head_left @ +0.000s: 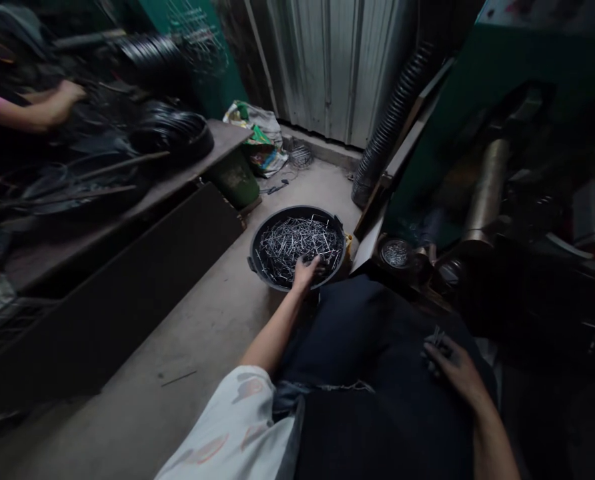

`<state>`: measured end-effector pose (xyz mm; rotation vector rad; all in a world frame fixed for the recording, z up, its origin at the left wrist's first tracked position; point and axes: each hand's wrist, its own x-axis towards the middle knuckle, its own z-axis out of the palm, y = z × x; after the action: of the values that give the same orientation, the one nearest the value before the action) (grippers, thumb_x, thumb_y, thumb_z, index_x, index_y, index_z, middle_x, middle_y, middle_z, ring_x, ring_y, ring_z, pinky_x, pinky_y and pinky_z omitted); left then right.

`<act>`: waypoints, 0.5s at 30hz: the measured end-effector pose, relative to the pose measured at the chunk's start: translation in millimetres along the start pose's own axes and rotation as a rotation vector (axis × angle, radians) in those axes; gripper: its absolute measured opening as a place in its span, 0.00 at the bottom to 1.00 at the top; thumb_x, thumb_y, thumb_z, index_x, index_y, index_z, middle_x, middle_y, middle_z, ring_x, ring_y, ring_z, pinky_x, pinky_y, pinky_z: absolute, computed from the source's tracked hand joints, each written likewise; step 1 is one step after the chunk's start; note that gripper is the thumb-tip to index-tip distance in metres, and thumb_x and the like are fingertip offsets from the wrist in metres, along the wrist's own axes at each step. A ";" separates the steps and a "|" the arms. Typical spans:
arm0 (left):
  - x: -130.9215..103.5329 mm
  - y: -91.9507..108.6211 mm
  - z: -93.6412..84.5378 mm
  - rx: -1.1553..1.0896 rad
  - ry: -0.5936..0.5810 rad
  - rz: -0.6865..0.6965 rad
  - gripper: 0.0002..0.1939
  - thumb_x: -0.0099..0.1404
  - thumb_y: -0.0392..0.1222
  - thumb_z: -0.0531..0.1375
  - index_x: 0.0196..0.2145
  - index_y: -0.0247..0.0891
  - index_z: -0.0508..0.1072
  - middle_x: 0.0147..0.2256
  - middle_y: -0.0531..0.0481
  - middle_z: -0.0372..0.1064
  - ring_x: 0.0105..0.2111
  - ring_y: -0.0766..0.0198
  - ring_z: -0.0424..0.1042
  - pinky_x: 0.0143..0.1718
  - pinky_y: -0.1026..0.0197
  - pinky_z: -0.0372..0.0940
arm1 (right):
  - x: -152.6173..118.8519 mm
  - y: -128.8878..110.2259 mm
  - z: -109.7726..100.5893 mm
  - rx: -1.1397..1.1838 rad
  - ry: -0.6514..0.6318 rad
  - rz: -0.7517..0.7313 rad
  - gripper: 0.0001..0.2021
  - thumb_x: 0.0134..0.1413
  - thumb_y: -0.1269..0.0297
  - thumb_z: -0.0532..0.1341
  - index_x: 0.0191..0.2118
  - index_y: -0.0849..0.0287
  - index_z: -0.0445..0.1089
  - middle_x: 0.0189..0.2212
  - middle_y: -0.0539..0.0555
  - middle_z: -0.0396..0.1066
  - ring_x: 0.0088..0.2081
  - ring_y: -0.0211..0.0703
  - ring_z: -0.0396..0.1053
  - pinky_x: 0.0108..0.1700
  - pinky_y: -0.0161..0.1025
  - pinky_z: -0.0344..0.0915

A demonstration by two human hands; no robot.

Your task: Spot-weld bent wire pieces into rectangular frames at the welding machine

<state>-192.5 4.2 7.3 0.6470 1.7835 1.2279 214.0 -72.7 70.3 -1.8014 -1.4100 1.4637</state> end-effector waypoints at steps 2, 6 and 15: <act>-7.4 -26.4 -11.0 0.105 0.006 -0.040 0.27 0.62 0.50 0.67 0.54 0.34 0.68 0.42 0.38 0.76 0.41 0.54 0.77 0.40 0.56 0.72 | 0.1 0.5 0.7 -0.012 0.029 -0.008 0.34 0.36 0.34 0.70 0.39 0.62 0.75 0.28 0.58 0.76 0.25 0.46 0.73 0.24 0.38 0.70; -47.1 -90.0 -35.4 0.295 -0.083 -0.155 0.11 0.61 0.43 0.69 0.38 0.35 0.76 0.39 0.43 0.77 0.47 0.51 0.75 0.50 0.52 0.69 | 0.6 9.6 2.0 -0.027 0.068 -0.050 0.35 0.34 0.35 0.71 0.40 0.62 0.73 0.31 0.59 0.77 0.27 0.48 0.75 0.28 0.40 0.73; -104.4 -154.2 -96.0 0.345 -0.066 -0.415 0.15 0.69 0.46 0.62 0.49 0.34 0.72 0.46 0.45 0.71 0.44 0.57 0.74 0.44 0.52 0.72 | 12.2 20.0 -0.8 -0.191 0.102 -0.104 0.31 0.37 0.36 0.68 0.38 0.60 0.70 0.33 0.62 0.78 0.30 0.53 0.77 0.31 0.43 0.74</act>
<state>-215.3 -183.3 -83.3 0.4660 1.9675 0.6217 222.5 -69.7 48.8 -1.8560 -1.6112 1.2034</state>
